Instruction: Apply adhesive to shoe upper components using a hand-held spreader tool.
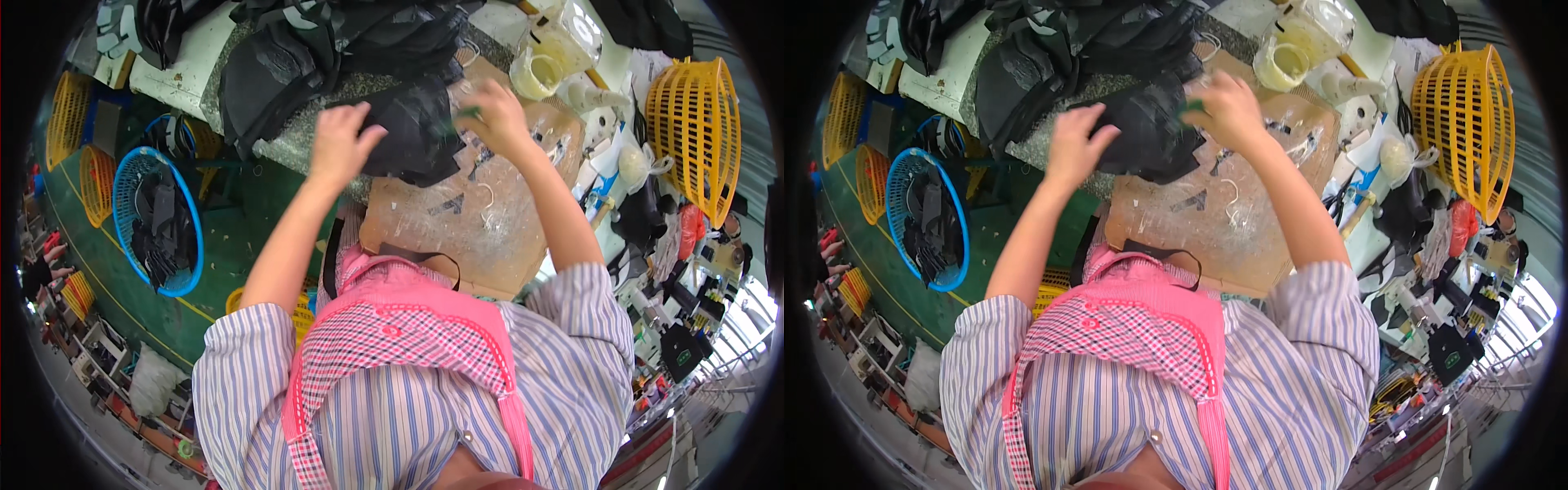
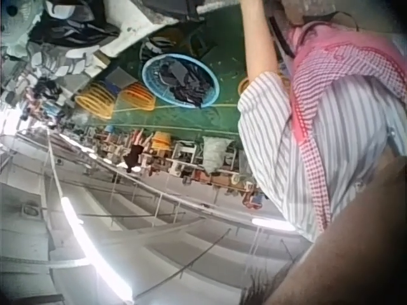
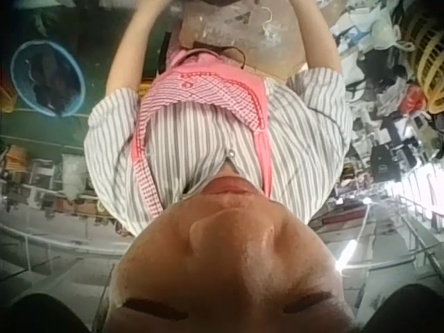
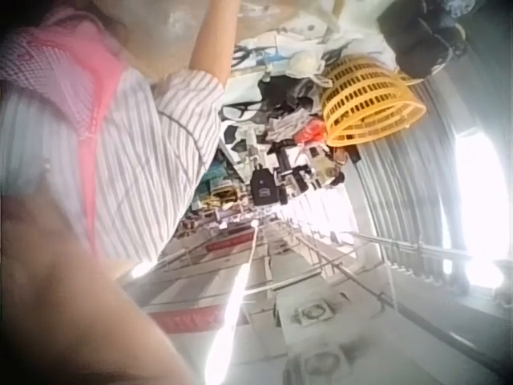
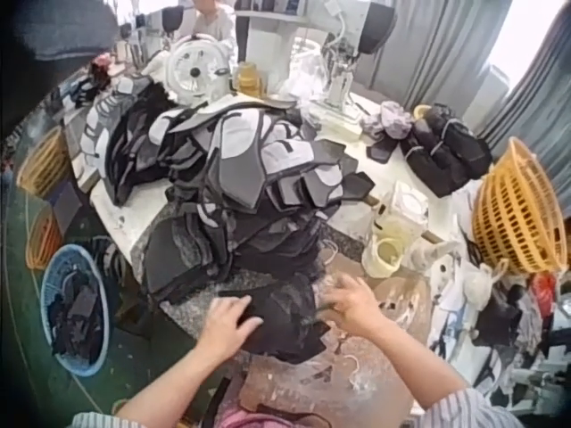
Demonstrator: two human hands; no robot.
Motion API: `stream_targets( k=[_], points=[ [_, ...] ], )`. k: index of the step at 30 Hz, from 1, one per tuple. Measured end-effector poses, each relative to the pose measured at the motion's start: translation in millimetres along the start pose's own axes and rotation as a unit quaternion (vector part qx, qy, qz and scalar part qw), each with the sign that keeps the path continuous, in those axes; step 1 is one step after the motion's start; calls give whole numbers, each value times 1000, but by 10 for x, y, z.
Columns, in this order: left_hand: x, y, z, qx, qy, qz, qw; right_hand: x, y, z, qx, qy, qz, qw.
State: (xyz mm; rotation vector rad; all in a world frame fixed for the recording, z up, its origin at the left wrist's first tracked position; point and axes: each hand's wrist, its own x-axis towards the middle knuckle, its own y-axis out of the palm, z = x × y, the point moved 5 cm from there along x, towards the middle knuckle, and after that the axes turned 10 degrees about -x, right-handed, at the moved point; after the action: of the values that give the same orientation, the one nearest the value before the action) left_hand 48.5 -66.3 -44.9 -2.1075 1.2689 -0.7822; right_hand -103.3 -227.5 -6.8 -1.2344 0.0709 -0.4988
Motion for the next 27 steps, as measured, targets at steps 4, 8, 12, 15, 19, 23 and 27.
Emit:
stream_targets(
  k=[4, 8, 12, 15, 19, 23, 27],
  points=[
    [-6, 333, -145, 67, -83, 44, 993, -146, -128, -250, 27, 78, 29, 996],
    [27, 380, -150, 23, -87, 26, 996, -69, -355, -525, -10, 183, -201, 962],
    [96, 379, -168, -44, -157, 10, 987, -382, -556, -930, -221, 169, -318, 906],
    [37, 425, -264, -73, -75, 38, 994, -584, -552, -1414, -29, 269, -219, 937],
    [-135, 333, -351, -107, 44, 136, 984, -765, -661, -1356, 256, 366, -229, 865],
    [-142, 334, -360, -131, 35, 270, 953, -516, -84, -480, 266, 268, -36, 925],
    [-27, 222, -294, -249, -149, 186, 939, -287, -23, -207, 241, 155, -104, 952]
  ],
)
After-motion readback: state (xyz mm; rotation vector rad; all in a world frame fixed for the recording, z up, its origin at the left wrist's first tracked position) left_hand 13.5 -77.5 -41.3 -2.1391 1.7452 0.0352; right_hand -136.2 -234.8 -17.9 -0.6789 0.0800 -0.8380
